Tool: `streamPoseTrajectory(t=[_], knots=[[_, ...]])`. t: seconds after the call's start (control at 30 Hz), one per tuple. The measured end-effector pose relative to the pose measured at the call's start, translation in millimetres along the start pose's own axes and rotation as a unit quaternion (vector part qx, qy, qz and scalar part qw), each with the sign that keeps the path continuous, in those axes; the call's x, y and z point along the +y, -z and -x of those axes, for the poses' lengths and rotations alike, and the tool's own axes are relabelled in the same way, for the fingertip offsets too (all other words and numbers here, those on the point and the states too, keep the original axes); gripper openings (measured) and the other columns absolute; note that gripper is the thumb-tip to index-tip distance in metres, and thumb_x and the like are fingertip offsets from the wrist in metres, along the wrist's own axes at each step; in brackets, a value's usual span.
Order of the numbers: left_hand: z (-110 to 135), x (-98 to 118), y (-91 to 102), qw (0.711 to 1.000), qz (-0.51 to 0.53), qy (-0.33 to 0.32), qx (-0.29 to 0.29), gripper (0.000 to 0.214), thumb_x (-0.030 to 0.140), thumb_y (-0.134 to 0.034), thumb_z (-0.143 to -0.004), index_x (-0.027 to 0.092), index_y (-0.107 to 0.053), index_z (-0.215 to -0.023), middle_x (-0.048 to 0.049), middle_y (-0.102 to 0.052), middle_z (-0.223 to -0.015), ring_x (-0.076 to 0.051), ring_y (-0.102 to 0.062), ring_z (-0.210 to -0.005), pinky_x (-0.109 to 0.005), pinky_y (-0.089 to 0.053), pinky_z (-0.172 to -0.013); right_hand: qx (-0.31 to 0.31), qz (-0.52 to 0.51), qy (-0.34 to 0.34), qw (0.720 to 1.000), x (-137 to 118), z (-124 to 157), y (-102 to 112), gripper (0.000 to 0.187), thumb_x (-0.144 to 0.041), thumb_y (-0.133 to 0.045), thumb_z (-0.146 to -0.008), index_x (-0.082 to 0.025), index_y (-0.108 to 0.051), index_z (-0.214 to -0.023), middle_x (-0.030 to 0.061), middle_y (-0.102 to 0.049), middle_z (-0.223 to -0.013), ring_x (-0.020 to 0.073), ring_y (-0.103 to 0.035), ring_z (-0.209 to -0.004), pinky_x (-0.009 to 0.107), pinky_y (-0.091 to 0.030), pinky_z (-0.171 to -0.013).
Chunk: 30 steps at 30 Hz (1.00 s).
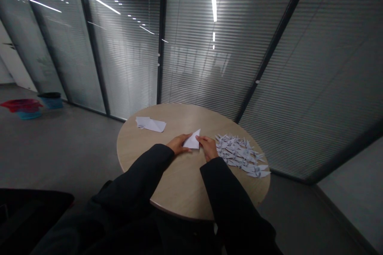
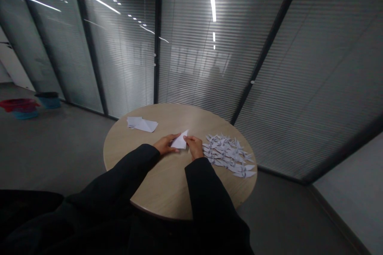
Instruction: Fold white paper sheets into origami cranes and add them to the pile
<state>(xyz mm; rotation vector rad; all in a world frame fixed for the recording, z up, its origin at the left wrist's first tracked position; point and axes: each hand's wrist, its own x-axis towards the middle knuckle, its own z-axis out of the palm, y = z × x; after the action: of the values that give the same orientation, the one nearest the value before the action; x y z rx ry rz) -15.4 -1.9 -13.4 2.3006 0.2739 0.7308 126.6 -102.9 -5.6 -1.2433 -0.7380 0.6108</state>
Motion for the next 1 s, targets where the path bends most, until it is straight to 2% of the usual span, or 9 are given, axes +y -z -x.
streamPoseTrajectory(t=[0.2, 0.43, 0.63, 0.77, 0.9, 1.0], knots=[[1.5, 2.0, 0.1, 0.999, 0.046, 0.023, -0.007, 0.081, 0.032, -0.078, -0.057, 0.017, -0.047, -0.13, -0.0143, -0.056, -0.125, -0.027, -0.054, -0.11, -0.036, -0.042, -0.09, 0.021, 0.029, 0.017, 0.999, -0.4, 0.1, -0.4, 0.03, -0.04, -0.077, -0.05, -0.013, -0.065, -0.058, 0.0005, -0.062, -0.053, 0.013, -0.053, -0.051, 0.025, -0.04, -0.051], [-1.9, -2.7, -0.6, 0.991, 0.124, 0.051, 0.017, 0.076, 0.028, -0.079, -0.056, 0.016, -0.052, -0.126, -0.012, -0.061, -0.118, -0.022, -0.059, -0.098, -0.033, -0.044, -0.087, 0.016, -0.008, -0.002, 1.0, -2.1, 0.9, -1.5, 0.033, -0.039, -0.08, -0.047, -0.013, -0.067, -0.062, 0.0019, -0.066, -0.06, 0.0145, -0.058, -0.056, 0.027, -0.044, -0.057], [-1.1, 1.0, 1.2, 0.986, 0.154, 0.063, 0.032, 0.061, 0.031, -0.067, -0.071, 0.013, -0.051, -0.127, -0.0128, -0.063, -0.113, -0.02, -0.062, -0.087, -0.031, -0.047, -0.08, 0.005, -0.045, -0.017, 0.999, -8.5, 5.3, -4.1, 0.034, -0.045, -0.078, -0.052, -0.015, -0.066, -0.064, 0.0019, -0.067, -0.064, 0.0165, -0.061, -0.061, 0.029, -0.047, -0.061], [1.5, 8.6, 4.0, 0.989, 0.115, 0.06, 0.071, 0.044, 0.036, -0.053, -0.083, 0.013, -0.058, -0.12, -0.0105, -0.066, -0.107, -0.021, -0.061, -0.094, -0.03, -0.045, -0.085, -0.011, -0.045, -0.019, 0.999, -10.2, 6.2, -5.0, 0.036, -0.047, -0.077, -0.054, -0.015, -0.066, -0.067, 0.0032, -0.068, -0.069, 0.0172, -0.062, -0.065, 0.028, -0.048, -0.062], [1.3, 10.0, 4.4, 0.984, 0.124, 0.073, 0.1, 0.045, 0.041, -0.043, -0.087, 0.011, -0.058, -0.118, -0.0111, -0.066, -0.105, -0.019, -0.062, -0.086, -0.029, -0.047, -0.08, -0.016, -0.044, -0.01, 0.999, -9.0, 5.9, -5.5, 0.037, -0.045, -0.077, -0.055, -0.015, -0.066, -0.073, 0.0039, -0.068, -0.075, 0.0168, -0.063, -0.07, 0.028, -0.048, -0.065], [-0.1, 8.1, 2.8, 0.975, 0.175, 0.091, 0.104, 0.047, 0.045, -0.044, -0.086, 0.012, -0.057, -0.118, -0.0103, -0.065, -0.103, -0.017, -0.064, -0.076, -0.028, -0.05, -0.07, -0.021, -0.046, 0.003, 0.999, -7.9, 5.3, -5.8, 0.038, -0.046, -0.076, -0.056, -0.015, -0.065, -0.076, 0.0037, -0.068, -0.076, 0.0166, -0.063, -0.07, 0.027, -0.048, -0.063]])
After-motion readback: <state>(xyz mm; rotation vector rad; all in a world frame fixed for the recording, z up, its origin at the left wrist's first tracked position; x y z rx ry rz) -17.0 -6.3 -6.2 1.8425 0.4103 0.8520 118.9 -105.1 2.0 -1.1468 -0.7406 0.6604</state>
